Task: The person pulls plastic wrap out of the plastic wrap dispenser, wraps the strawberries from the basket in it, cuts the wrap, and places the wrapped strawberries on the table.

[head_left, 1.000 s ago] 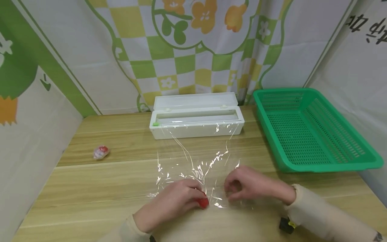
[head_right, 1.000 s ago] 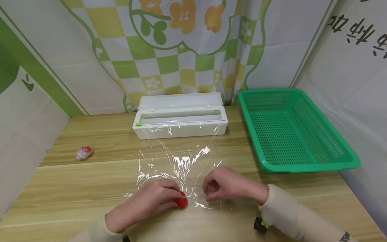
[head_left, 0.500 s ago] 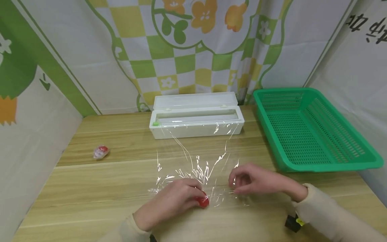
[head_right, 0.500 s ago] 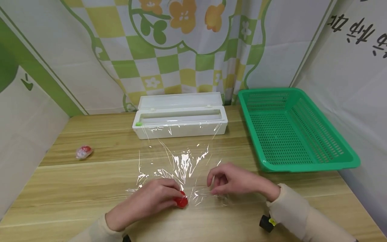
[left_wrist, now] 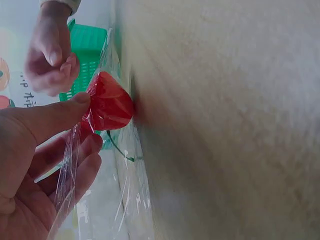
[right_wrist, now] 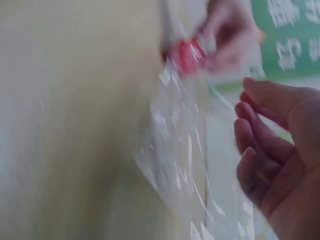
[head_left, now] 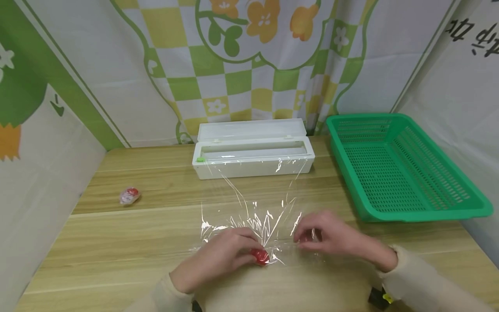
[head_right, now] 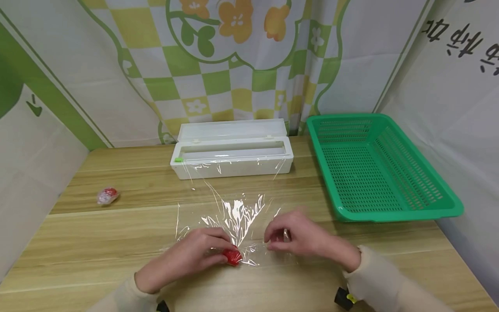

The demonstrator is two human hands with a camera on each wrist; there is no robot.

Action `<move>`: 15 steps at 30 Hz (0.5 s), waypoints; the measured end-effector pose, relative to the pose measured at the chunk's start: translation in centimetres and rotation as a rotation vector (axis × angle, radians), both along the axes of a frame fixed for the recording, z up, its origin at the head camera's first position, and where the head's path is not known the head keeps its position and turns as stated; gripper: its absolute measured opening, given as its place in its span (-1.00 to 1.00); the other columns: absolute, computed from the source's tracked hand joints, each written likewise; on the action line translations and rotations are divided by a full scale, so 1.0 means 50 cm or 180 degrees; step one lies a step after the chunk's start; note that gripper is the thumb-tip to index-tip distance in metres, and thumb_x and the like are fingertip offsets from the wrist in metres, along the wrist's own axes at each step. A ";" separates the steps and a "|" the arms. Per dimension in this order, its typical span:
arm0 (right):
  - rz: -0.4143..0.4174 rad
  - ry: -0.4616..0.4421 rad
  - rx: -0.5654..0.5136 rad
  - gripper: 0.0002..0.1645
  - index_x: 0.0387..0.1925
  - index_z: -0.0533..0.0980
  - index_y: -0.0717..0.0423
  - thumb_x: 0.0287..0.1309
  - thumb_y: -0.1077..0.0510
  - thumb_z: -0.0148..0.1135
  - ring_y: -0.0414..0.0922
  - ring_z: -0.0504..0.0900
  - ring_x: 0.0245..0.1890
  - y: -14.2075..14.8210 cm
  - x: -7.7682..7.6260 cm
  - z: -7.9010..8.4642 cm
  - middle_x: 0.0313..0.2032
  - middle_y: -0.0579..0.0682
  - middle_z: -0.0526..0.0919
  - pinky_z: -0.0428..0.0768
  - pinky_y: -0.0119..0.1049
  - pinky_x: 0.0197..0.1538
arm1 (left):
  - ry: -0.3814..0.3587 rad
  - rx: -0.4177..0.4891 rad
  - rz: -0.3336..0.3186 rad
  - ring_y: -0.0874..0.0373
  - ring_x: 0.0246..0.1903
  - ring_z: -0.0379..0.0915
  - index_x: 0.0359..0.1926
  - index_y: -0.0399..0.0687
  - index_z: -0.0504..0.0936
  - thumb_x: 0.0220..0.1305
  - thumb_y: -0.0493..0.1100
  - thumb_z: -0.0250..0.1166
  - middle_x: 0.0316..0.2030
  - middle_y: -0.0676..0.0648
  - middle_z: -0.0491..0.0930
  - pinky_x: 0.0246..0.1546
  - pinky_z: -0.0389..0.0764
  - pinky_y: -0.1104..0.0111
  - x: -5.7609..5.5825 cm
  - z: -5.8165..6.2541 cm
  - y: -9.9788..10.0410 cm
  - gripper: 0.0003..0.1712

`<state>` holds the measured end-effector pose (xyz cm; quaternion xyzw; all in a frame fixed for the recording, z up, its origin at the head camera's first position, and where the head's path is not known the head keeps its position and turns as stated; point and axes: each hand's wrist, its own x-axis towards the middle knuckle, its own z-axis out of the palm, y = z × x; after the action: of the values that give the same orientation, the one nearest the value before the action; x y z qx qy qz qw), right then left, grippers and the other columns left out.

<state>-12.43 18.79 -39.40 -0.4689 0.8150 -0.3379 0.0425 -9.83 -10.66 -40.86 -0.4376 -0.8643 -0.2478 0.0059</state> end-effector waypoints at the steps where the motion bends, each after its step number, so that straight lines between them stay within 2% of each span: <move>1: 0.0118 0.0229 -0.0025 -0.87 -0.30 0.66 -0.03 0.08 0.22 0.42 -0.44 0.53 -0.45 -0.011 0.005 -0.001 -0.41 -0.21 0.69 0.56 -0.60 -0.43 | -0.0061 -0.0007 0.0020 0.37 -0.17 0.60 -0.17 0.10 0.78 0.15 -0.10 0.46 -0.22 0.19 0.68 -0.01 0.63 0.51 -0.002 0.000 -0.001 -0.80; 4: 0.0375 0.0880 0.0038 -0.82 -0.23 0.68 -0.06 0.08 0.17 0.44 -0.38 0.61 -0.31 -0.041 0.019 -0.003 -0.30 -0.21 0.70 0.60 -0.61 -0.23 | -0.0213 -0.0019 0.0075 0.37 -0.17 0.59 -0.13 0.12 0.77 0.17 -0.08 0.44 -0.21 0.19 0.68 -0.01 0.63 0.48 -0.008 -0.002 -0.006 -0.79; 6: 0.0412 0.1228 0.0138 -0.75 -0.15 0.69 -0.09 0.08 0.10 0.45 -0.33 0.64 -0.21 -0.059 0.026 -0.005 -0.21 -0.21 0.70 0.61 -0.58 -0.08 | -0.0311 -0.0010 0.0108 0.38 -0.17 0.58 -0.12 0.14 0.76 0.18 -0.06 0.43 -0.21 0.20 0.68 -0.01 0.63 0.47 -0.012 -0.003 -0.008 -0.78; 8: 0.0404 0.1463 0.0237 -0.70 -0.10 0.68 -0.14 0.08 0.04 0.46 -0.31 0.65 -0.14 -0.075 0.029 -0.008 -0.16 -0.22 0.68 0.62 -0.52 -0.02 | -0.0394 0.0026 0.0107 0.38 -0.17 0.58 -0.12 0.13 0.76 0.20 -0.06 0.41 -0.21 0.19 0.69 -0.01 0.63 0.47 -0.015 -0.003 -0.010 -0.79; 11: 0.0382 0.1580 0.0307 -0.64 -0.04 0.66 -0.14 0.08 0.00 0.46 -0.30 0.65 -0.09 -0.095 0.030 -0.016 -0.10 -0.21 0.67 0.64 -0.47 0.02 | -0.0504 0.0047 0.0115 0.38 -0.15 0.58 -0.10 0.12 0.75 0.23 -0.07 0.38 -0.19 0.19 0.69 0.01 0.63 0.47 -0.020 -0.004 -0.011 -0.80; 15: 0.0282 0.1523 0.0403 -0.60 -0.04 0.65 -0.10 0.06 -0.05 0.47 -0.28 0.65 -0.06 -0.110 0.032 -0.031 -0.07 -0.18 0.67 0.63 -0.42 0.07 | -0.0591 0.0024 0.0125 0.38 -0.14 0.58 -0.07 0.11 0.74 0.27 -0.08 0.36 -0.18 0.18 0.70 0.03 0.62 0.45 -0.025 -0.004 -0.011 -0.78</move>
<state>-10.85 13.29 -40.95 -0.5672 0.8001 -0.1634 -0.1075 -11.07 -11.22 -41.08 -0.3957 -0.8686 -0.2903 -0.0678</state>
